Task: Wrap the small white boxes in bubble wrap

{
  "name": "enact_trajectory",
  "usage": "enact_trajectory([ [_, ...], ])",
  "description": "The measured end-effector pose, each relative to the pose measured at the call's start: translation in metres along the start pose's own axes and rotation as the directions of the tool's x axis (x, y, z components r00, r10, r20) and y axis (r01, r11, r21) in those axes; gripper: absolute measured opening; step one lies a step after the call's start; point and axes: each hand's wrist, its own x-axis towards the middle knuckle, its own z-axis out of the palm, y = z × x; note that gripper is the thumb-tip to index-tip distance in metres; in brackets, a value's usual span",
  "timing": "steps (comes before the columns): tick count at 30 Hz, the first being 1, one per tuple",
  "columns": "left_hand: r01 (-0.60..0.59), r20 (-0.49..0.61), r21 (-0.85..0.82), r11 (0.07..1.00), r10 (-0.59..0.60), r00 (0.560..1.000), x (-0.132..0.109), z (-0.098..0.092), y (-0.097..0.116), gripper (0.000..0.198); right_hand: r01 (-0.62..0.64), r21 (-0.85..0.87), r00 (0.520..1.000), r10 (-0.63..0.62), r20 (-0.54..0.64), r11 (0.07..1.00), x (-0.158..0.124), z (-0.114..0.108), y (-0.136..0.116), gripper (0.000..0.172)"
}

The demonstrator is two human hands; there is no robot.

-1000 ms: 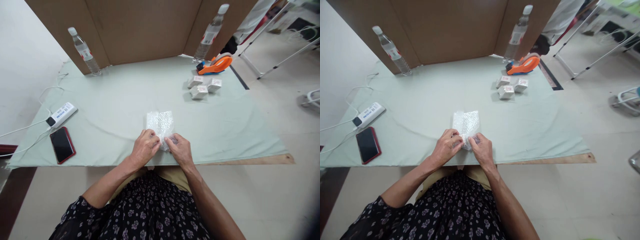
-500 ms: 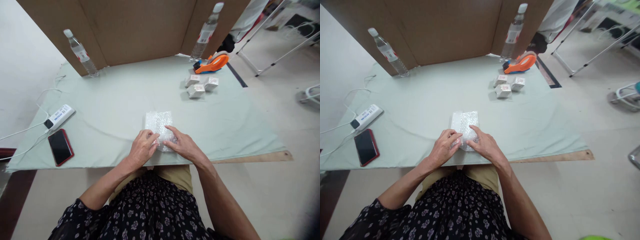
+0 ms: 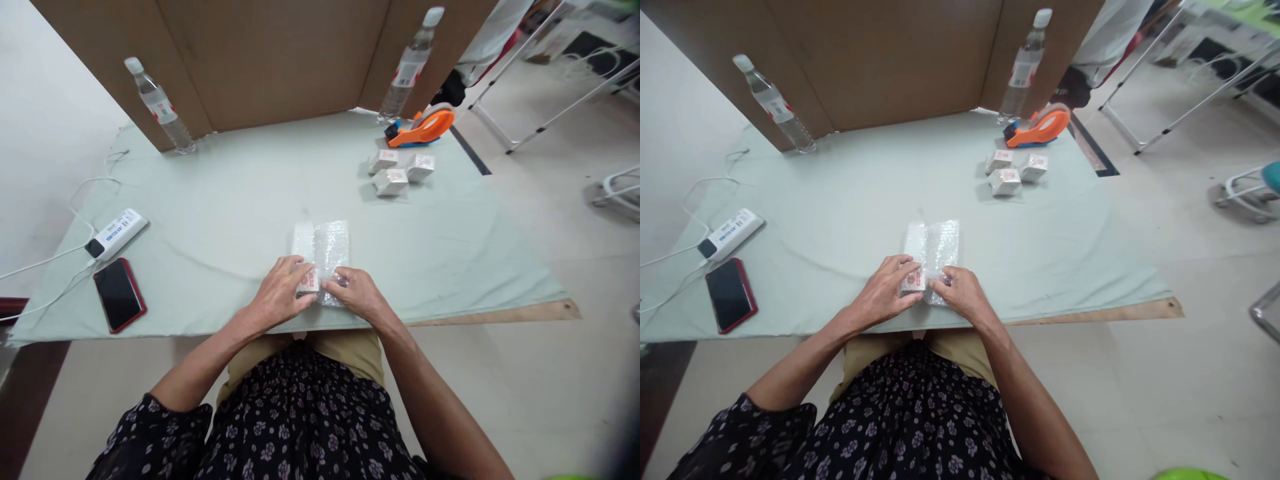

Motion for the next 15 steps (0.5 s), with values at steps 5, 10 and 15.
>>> enact_trajectory([
  [5, 0.027, 0.082, 0.053, 0.998, -0.031, 0.996, 0.001, -0.009, -0.008, 0.057, 0.048, 0.079, 0.999, -0.048, 0.007, 0.996, -0.002, -0.006, 0.006, 0.036],
  [10, 0.029, 0.174, -0.058, 0.998, -0.018, 0.985, 0.005, -0.015, -0.014, 0.049, 0.05, 0.164, 0.999, -0.05, -0.008, 0.985, -0.001, -0.005, 0.007, 0.031],
  [15, 0.043, 0.238, -0.087, 0.995, -0.022, 0.971, 0.007, -0.017, -0.012, 0.05, 0.023, 0.148, 0.994, -0.007, -0.108, 0.989, 0.0, 0.003, 0.004, 0.03],
])
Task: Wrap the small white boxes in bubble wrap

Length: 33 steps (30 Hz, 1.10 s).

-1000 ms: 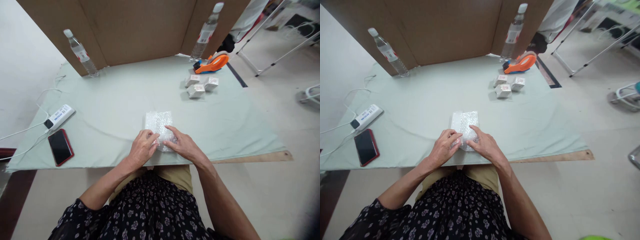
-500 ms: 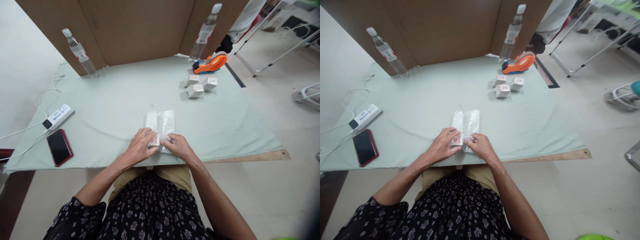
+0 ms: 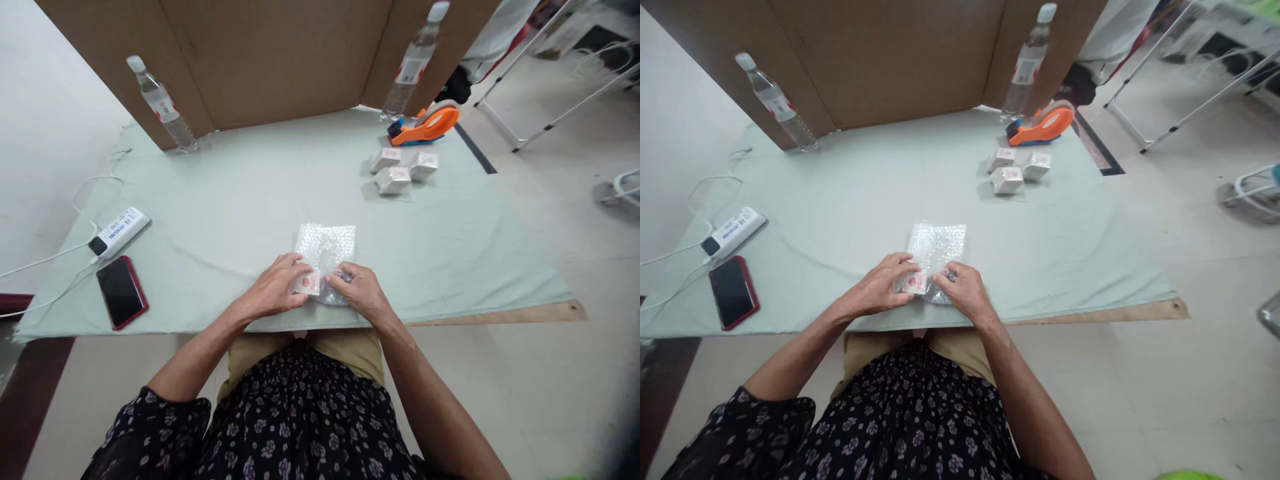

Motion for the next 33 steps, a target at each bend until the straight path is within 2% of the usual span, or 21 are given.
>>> enact_trajectory([
  [6, -0.01, -0.019, -0.006, 1.0, 0.009, 1.0, 0.002, 0.001, 0.004, 0.047, -0.012, -0.08, 0.997, 0.007, -0.072, 0.997, 0.004, 0.008, -0.001, 0.021],
  [13, -0.024, -0.116, -0.058, 0.998, 0.017, 0.993, 0.005, 0.006, 0.003, 0.025, -0.049, -0.074, 0.99, 0.039, -0.133, 0.996, 0.005, 0.01, -0.001, 0.023],
  [18, -0.077, -0.15, -0.101, 0.992, 0.061, 0.987, 0.007, 0.008, 0.006, 0.039, -0.039, -0.068, 0.988, 0.028, -0.152, 0.997, 0.008, 0.01, -0.002, 0.029],
  [22, -0.106, -0.124, -0.026, 0.994, 0.102, 0.987, 0.006, 0.006, 0.01, 0.036, -0.027, 0.044, 0.986, 0.034, -0.165, 0.999, 0.01, 0.014, 0.003, 0.04],
  [25, -0.093, -0.105, 0.004, 0.996, 0.093, 0.99, 0.005, 0.003, 0.014, 0.039, -0.069, 0.201, 0.983, 0.1, -0.151, 0.977, 0.009, 0.018, 0.005, 0.05],
  [30, -0.07, -0.065, 0.028, 0.997, 0.072, 0.995, 0.007, -0.001, 0.02, 0.036, -0.166, 0.484, 0.967, 0.238, -0.091, 0.859, 0.002, 0.026, -0.008, 0.071],
  [33, -0.077, -0.08, 0.024, 0.997, 0.079, 0.994, 0.008, 0.0, 0.017, 0.038, -0.157, 0.547, 0.961, 0.255, -0.107, 0.822, -0.004, 0.029, -0.02, 0.084],
])
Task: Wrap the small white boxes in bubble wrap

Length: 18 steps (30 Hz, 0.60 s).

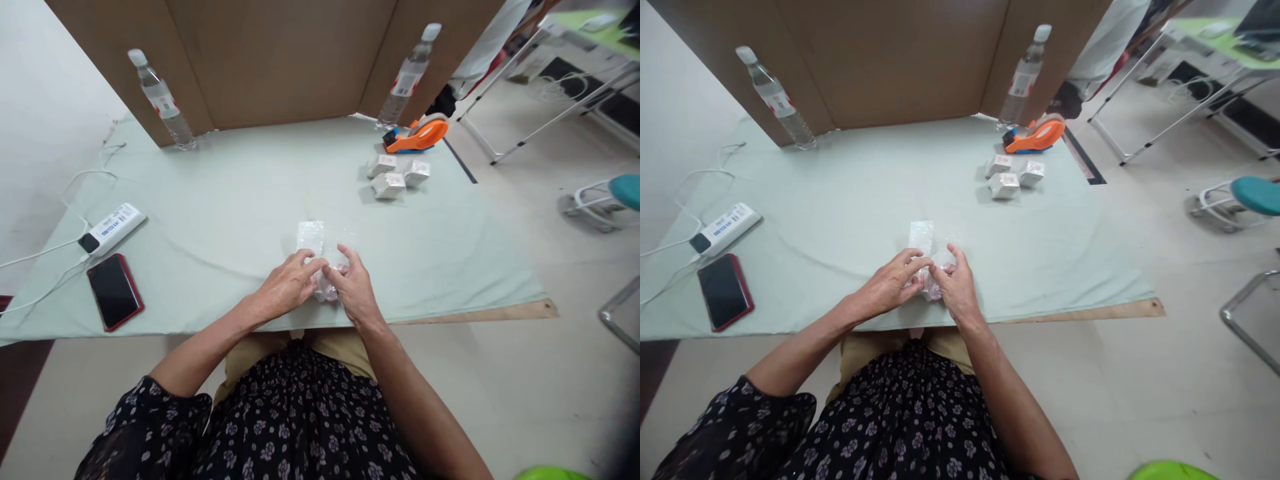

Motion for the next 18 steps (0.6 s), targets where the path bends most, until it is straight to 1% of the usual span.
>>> enact_trajectory([
  [3, -0.025, -0.037, -0.014, 1.0, 0.025, 0.999, -0.001, 0.003, -0.005, 0.044, 0.04, 0.034, 0.999, -0.04, 0.019, 0.999, -0.009, 0.001, -0.004, 0.095],
  [5, -0.035, -0.06, -0.016, 0.999, 0.034, 0.998, -0.002, 0.006, -0.008, 0.046, 0.065, 0.06, 0.995, -0.069, 0.069, 0.996, -0.014, -0.002, -0.004, 0.099],
  [7, -0.038, -0.083, -0.022, 0.999, 0.037, 0.996, -0.002, 0.008, -0.01, 0.047, 0.086, 0.08, 0.987, -0.096, 0.131, 0.993, -0.018, -0.006, -0.002, 0.099],
  [9, -0.038, -0.11, -0.041, 0.998, 0.033, 0.993, -0.003, 0.012, -0.012, 0.048, 0.108, 0.083, 0.975, -0.122, 0.187, 0.991, -0.019, -0.01, 0.001, 0.096],
  [12, -0.016, -0.155, -0.082, 0.997, 0.003, 0.988, -0.005, 0.017, -0.014, 0.051, 0.19, 0.027, 0.946, -0.19, 0.263, 0.981, -0.018, -0.013, 0.004, 0.083],
  [14, 0.006, -0.185, -0.113, 0.994, -0.026, 0.982, -0.008, 0.02, -0.014, 0.055, 0.275, -0.062, 0.918, -0.243, 0.313, 0.959, -0.016, -0.013, 0.002, 0.074],
  [16, 0.026, -0.21, -0.141, 0.99, -0.055, 0.976, -0.01, 0.023, -0.013, 0.059, 0.347, -0.165, 0.892, -0.271, 0.361, 0.923, -0.014, -0.013, -0.001, 0.071],
  [18, 0.043, -0.242, -0.164, 0.986, -0.083, 0.967, -0.012, 0.026, -0.013, 0.06, 0.391, -0.234, 0.874, -0.279, 0.398, 0.89, -0.013, -0.013, -0.003, 0.069],
])
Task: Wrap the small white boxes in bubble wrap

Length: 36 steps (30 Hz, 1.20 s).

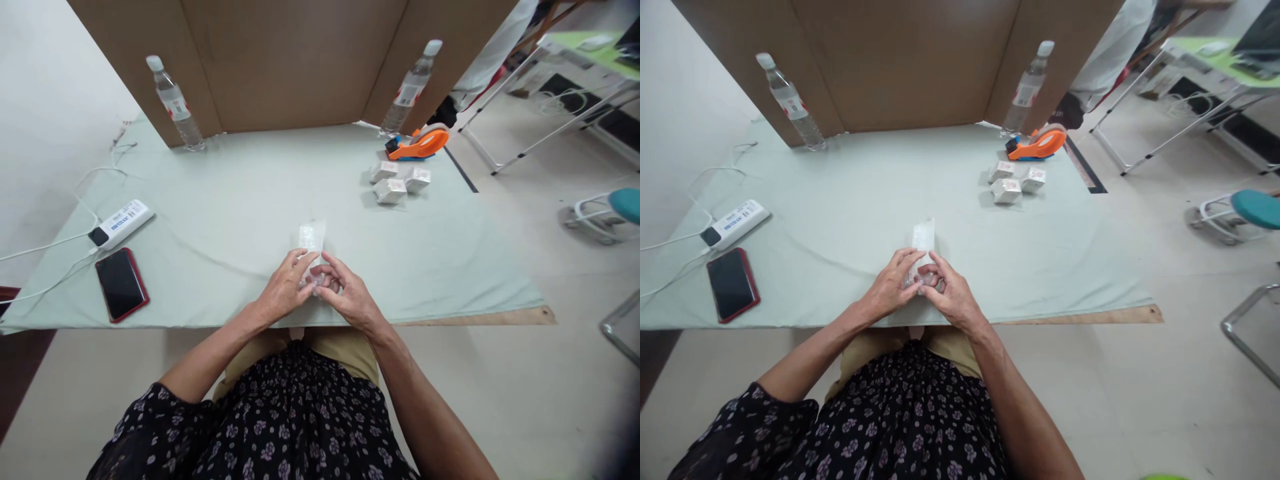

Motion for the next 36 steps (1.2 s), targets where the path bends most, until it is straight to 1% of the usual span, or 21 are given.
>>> enact_trajectory([
  [2, 0.013, -0.052, -0.015, 1.0, -0.014, 0.999, -0.003, 0.004, 0.0, 0.06, 0.019, -0.043, 1.0, -0.018, 0.022, 0.999, 0.001, 0.0, 0.001, 0.067],
  [5, 0.0, -0.134, -0.065, 0.998, -0.009, 0.991, -0.009, 0.007, -0.001, 0.061, 0.046, -0.101, 0.999, -0.044, 0.015, 0.994, 0.002, 0.002, 0.004, 0.066],
  [6, 0.01, -0.161, -0.089, 0.996, -0.025, 0.987, -0.012, 0.007, -0.001, 0.062, 0.049, -0.124, 0.999, -0.048, 0.007, 0.991, 0.002, 0.003, 0.005, 0.066],
  [7, 0.043, -0.187, -0.116, 0.992, -0.065, 0.98, -0.015, 0.006, -0.001, 0.063, 0.047, -0.144, 0.999, -0.048, -0.002, 0.988, 0.002, 0.004, 0.006, 0.066],
  [9, 0.185, -0.222, -0.179, 0.966, -0.223, 0.949, -0.02, 0.001, -0.001, 0.068, 0.037, -0.172, 0.999, -0.04, -0.01, 0.984, 0.002, 0.005, 0.007, 0.067],
  [11, 0.363, -0.22, -0.236, 0.902, -0.413, 0.884, -0.024, -0.005, -0.002, 0.072, 0.033, -0.182, 0.999, -0.034, -0.004, 0.983, 0.002, 0.005, 0.006, 0.067],
  [13, 0.486, -0.181, -0.277, 0.829, -0.541, 0.821, -0.026, -0.01, -0.003, 0.065, 0.04, -0.187, 0.999, -0.04, 0.001, 0.981, 0.001, 0.004, 0.006, 0.066],
  [14, 0.517, -0.145, -0.296, 0.803, -0.573, 0.807, -0.025, -0.011, -0.004, 0.056, 0.044, -0.19, 0.999, -0.044, 0.002, 0.981, 0.001, 0.003, 0.005, 0.064],
  [16, 0.541, -0.062, -0.354, 0.763, -0.597, 0.8, -0.022, -0.012, -0.007, 0.034, 0.049, -0.192, 0.999, -0.049, 0.004, 0.98, 0.001, 0.002, 0.005, 0.06],
  [17, 0.543, -0.032, -0.392, 0.743, -0.601, 0.799, -0.021, -0.012, -0.008, 0.026, 0.048, -0.192, 0.999, -0.048, 0.005, 0.98, 0.002, 0.002, 0.005, 0.058],
  [18, 0.542, -0.013, -0.433, 0.72, -0.607, 0.795, -0.019, -0.011, -0.009, 0.022, 0.046, -0.189, 0.999, -0.045, 0.006, 0.981, 0.002, 0.002, 0.005, 0.057],
  [22, 0.561, 0.028, -0.576, 0.594, -0.672, 0.74, -0.012, -0.009, -0.009, 0.021, 0.037, -0.199, 0.999, -0.038, -0.003, 0.979, 0.003, 0.004, 0.006, 0.057],
  [25, 0.541, 0.05, -0.659, 0.523, -0.688, 0.724, -0.008, -0.008, -0.005, 0.021, 0.048, -0.236, 0.999, -0.051, -0.005, 0.971, 0.005, 0.006, 0.005, 0.058],
  [28, 0.517, 0.039, -0.689, 0.507, -0.687, 0.725, -0.003, -0.009, 0.0, 0.02, 0.075, -0.29, 0.997, -0.075, 0.012, 0.954, 0.007, 0.007, 0.003, 0.058],
  [33, 0.526, 0.039, -0.654, 0.544, -0.67, 0.741, 0.004, -0.009, 0.007, 0.018, 0.121, -0.369, 0.993, -0.11, 0.05, 0.921, 0.01, 0.006, 0.001, 0.058],
  [34, 0.527, 0.046, -0.657, 0.539, -0.67, 0.741, 0.004, -0.01, 0.008, 0.019, 0.123, -0.371, 0.992, -0.111, 0.055, 0.92, 0.01, 0.005, 0.002, 0.058],
  [36, 0.529, 0.081, -0.686, 0.5, -0.67, 0.738, 0.003, -0.012, 0.008, 0.021, 0.124, -0.365, 0.992, -0.109, 0.061, 0.923, 0.01, 0.005, 0.002, 0.058],
])
